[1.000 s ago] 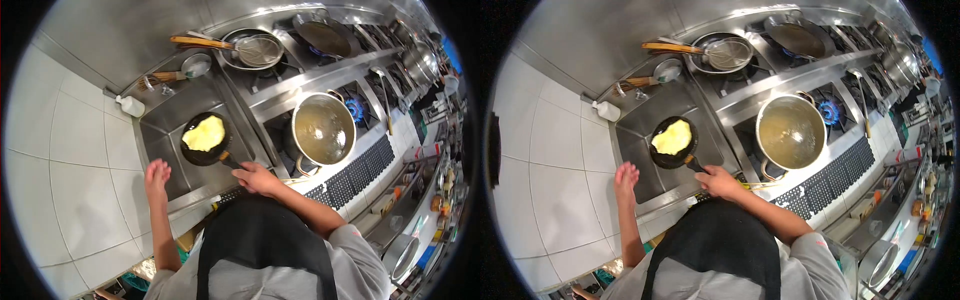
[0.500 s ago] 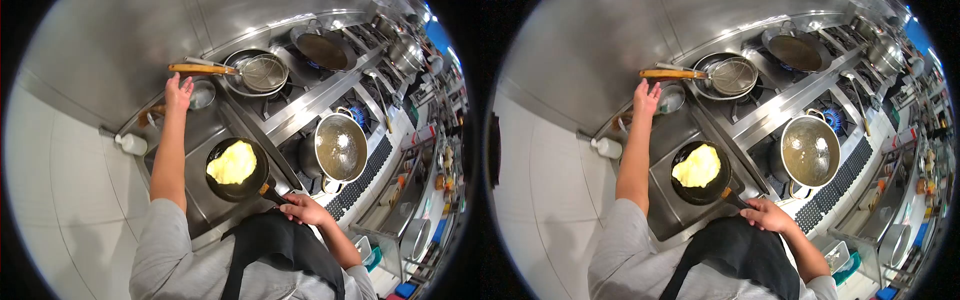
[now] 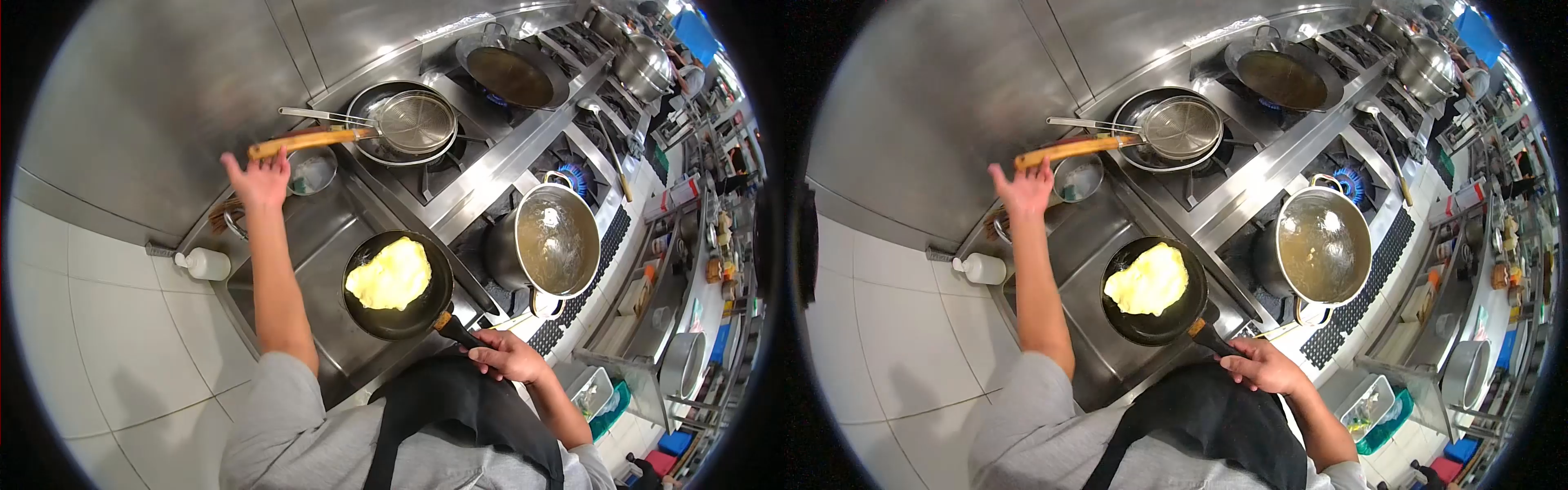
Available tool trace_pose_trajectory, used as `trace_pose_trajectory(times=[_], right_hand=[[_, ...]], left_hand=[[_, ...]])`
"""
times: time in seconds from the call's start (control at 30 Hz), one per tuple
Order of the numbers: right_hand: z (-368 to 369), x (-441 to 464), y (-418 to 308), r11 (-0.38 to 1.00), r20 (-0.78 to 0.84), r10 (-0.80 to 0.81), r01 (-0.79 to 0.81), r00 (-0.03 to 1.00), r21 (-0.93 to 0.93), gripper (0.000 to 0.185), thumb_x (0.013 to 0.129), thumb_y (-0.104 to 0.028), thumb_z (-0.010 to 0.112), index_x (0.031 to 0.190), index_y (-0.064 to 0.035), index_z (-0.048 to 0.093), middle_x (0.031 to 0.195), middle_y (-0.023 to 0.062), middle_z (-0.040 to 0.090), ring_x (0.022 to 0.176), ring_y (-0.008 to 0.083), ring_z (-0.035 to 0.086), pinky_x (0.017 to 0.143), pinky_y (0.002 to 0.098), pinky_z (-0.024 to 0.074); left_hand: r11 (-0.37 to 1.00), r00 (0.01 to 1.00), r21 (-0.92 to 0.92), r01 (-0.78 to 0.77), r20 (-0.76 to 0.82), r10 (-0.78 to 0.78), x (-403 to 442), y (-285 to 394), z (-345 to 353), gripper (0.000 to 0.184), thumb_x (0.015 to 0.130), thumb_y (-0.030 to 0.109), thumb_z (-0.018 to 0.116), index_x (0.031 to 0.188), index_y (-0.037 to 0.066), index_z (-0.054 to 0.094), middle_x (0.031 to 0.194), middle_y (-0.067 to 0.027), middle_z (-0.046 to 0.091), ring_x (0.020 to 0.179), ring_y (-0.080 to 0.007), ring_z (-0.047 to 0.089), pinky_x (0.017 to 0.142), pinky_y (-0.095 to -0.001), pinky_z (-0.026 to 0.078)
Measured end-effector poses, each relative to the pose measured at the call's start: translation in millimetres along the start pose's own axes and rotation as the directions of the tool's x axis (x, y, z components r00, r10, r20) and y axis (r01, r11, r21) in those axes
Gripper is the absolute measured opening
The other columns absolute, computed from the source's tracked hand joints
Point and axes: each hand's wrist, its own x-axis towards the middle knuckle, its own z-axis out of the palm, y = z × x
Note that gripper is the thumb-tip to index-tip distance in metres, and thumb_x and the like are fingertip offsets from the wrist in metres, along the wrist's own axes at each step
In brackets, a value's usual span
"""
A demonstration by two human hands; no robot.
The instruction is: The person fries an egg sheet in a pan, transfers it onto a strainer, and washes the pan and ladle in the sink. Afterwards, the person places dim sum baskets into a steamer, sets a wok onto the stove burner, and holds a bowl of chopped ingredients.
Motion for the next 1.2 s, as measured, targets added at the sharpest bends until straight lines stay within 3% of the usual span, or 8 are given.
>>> trace_pose_trajectory(times=[0.2,0.33,0.37,0.4,0.47,0.63,1.0,1.2], right_hand=[[-6.4,-19.7,-0.9,0.998,-0.055,-0.012,0.015,0.998,0.066,0.03,0.1,-0.028,0.065,0.117,-0.0031,0.067,0.072,-0.0027,0.056,0.058,0.0046,0.048,0.048,0.0209,0.0377],[-16.5,-25.5,-25.4,0.977,-0.142,-0.102,0.126,0.985,0.171,0.027,0.1,-0.024,0.062,0.116,-0.0029,0.066,0.068,-0.0024,0.054,0.051,0.0053,0.044,0.045,0.0205,0.0331],[-16.6,-24.4,-37.9,0.959,-0.201,-0.141,0.184,0.969,0.216,0.027,0.1,-0.023,0.061,0.116,-0.001,0.064,0.067,-0.0016,0.054,0.049,0.0057,0.042,0.044,0.0211,0.0306],[-19.0,-20.3,-50.1,0.943,-0.254,-0.191,0.249,0.948,0.221,0.029,0.099,-0.025,0.062,0.114,0.001,0.063,0.067,-0.0012,0.054,0.047,0.0065,0.041,0.043,0.0217,0.0291],[-24.2,-13.5,-82.7,0.945,-0.35,-0.239,0.299,0.906,0.13,0.032,0.099,-0.027,0.062,0.113,0.0024,0.062,0.066,-0.0006,0.053,0.046,0.0075,0.04,0.043,0.0226,0.0297],[-47.5,32.9,-151.0,0.87,-0.496,-0.493,0.388,0.715,-0.304,0.03,0.098,-0.026,0.063,0.081,-0.0023,0.058,0.063,0.0016,0.054,0.045,0.01,0.044,0.043,0.0269,0.0316],[-74.3,137.3,-176.8,0.869,-0.492,-0.489,0.448,0.72,-0.209,0.029,0.095,-0.024,0.067,0.078,-0.0037,0.056,0.064,0.002,0.054,0.043,0.0095,0.043,0.039,0.0288,0.0316],[-59.1,158.3,-171.6,0.86,-0.492,-0.507,0.375,0.708,-0.347,0.03,0.094,-0.026,0.066,0.076,-0.0028,0.057,0.065,0.0034,0.057,0.049,0.0106,0.049,0.044,0.0306,0.0366]], left_hand=[[0.827,0.852,0.273,0.491,0.047,-0.521,-95.7,-22.2,-55.7,0.072,0.094,0.069,0.052,0.121,0.002,0.059,0.12,-0.0253,0.064,0.09,-0.0333,0.07,0.067,-0.0359,0.058],[0.553,0.536,0.409,0.726,0.168,-0.827,-75.5,-62.3,-59.8,0.049,0.1,0.044,0.056,0.115,-0.002,0.061,0.099,-0.0188,0.07,0.062,-0.0165,0.065,0.058,-0.025,0.055],[0.485,0.42,0.365,0.795,0.245,-0.874,-73.2,-71.6,-60.4,0.034,0.097,0.024,0.06,0.123,0.002,0.062,0.094,-0.0096,0.073,0.057,-0.0149,0.063,0.057,-0.0271,0.053],[0.525,0.509,0.405,0.749,0.155,-0.846,-80.1,-81.1,-55.3,0.042,0.097,0.021,0.056,0.133,0.0,0.056,0.081,-0.0045,0.063,0.056,-0.0129,0.059,0.052,-0.0282,0.047],[0.529,0.517,0.484,0.697,0.172,-0.839,-103.4,-82.0,-34.2,0.044,0.094,0.015,0.056,0.136,0.002,0.055,0.075,-0.0013,0.056,0.055,-0.0124,0.055,0.051,-0.0283,0.042],[0.605,0.64,0.589,0.536,0.183,-0.746,-178.8,-87.4,-13.2,0.05,0.093,0.013,0.055,0.142,0.004,0.051,0.075,-0.0018,0.055,0.054,-0.0126,0.051,0.052,-0.0269,0.041],[0.69,0.708,0.505,0.519,0.199,-0.678,-251.7,-84.1,-1.7,0.045,0.094,0.01,0.056,0.137,0.001,0.052,0.077,-0.0044,0.056,0.055,-0.0144,0.053,0.053,-0.0303,0.045],[0.697,0.708,0.501,0.512,0.213,-0.673,-254.5,-74.8,-6.0,0.042,0.094,0.011,0.057,0.135,0.002,0.053,0.077,-0.0057,0.056,0.053,-0.0178,0.054,0.053,-0.0312,0.046]])
